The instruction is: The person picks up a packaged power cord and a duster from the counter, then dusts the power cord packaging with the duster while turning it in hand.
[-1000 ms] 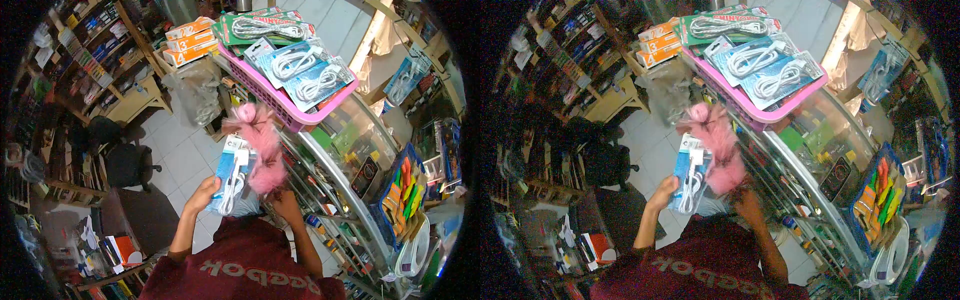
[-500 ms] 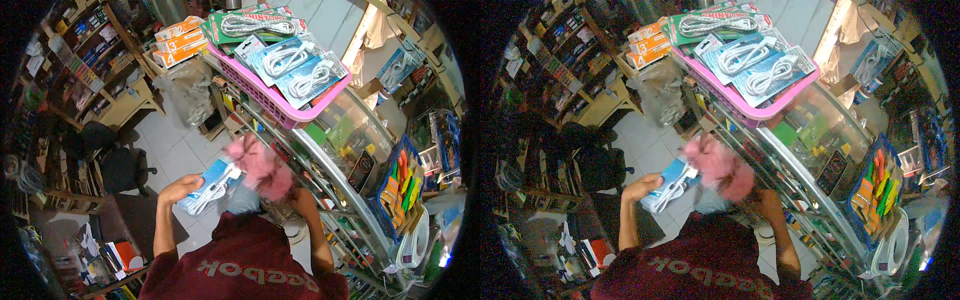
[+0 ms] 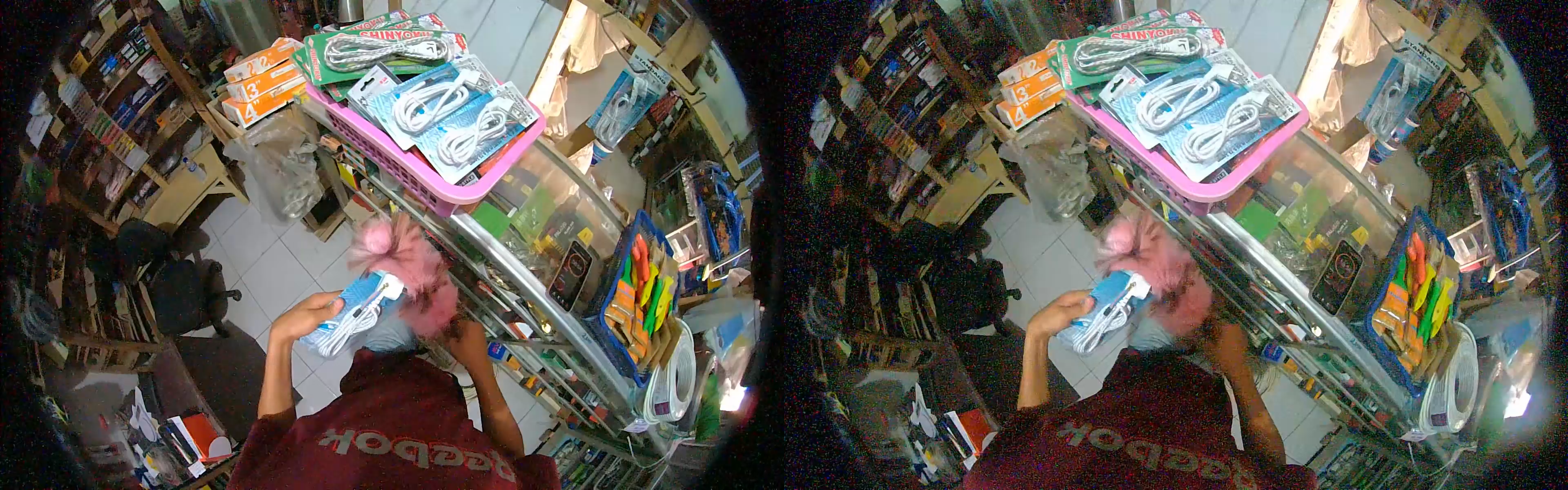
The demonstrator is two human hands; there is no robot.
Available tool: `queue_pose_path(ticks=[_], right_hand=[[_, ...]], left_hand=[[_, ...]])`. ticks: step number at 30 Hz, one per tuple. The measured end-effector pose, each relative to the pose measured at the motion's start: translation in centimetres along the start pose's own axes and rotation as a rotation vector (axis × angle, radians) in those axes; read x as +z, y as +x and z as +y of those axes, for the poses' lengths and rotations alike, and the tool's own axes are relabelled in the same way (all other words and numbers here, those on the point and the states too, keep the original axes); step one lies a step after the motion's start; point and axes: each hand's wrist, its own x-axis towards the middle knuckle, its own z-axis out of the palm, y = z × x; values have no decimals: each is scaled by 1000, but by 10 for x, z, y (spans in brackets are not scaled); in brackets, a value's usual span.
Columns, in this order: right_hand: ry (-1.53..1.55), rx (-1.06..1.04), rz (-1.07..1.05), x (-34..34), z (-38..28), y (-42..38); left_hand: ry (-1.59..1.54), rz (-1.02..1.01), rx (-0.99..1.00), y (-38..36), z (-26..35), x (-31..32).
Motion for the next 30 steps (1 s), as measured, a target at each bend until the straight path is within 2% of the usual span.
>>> queue_pose_path(ticks=[1, 4, 7, 10, 16, 18, 20, 22, 25, 26, 28, 29, 30], right_hand=[[-58, 28, -44, -6, 3, 2], [-92, 23, 5, -22, -1, 8], [216, -121, 28, 6, 22, 11], [11, -161, -32, -12, 1, 8], [72, -81, -74, -4, -1, 4], [-64, -111, -15, 3, -7, 0], [-121, -125, 21, 20, -4, -6], [-100, -125, 36, 50, 10, -5], [75, -69, 134, 33, -15, 5], [103, -70, 130, 34, -13, 6], [156, -65, 135, 36, -6, 11], [-9, -118, 93, 39, -4, 6], [-176, -172, 51, 42, -1, -2]], left_hand=[[1, -15, -7, 1, 1, 1], [102, -4, 14, -2, 14, 5], [86, 3, 3, -1, 16, -3], [70, 28, 5, -6, 18, -10], [22, 47, 19, -8, 19, -11], [182, 79, 172, -11, 25, -13], [188, 75, 234, -9, 15, -19], [41, 31, 206, 6, -15, -30], [-229, 267, 89, 2, 2, -4], [-264, 209, -3, 1, -2, -10], [-172, 234, 63, 0, -7, -9], [-126, 241, 98, 1, -10, -7], [35, 205, 254, 4, -29, -15]])
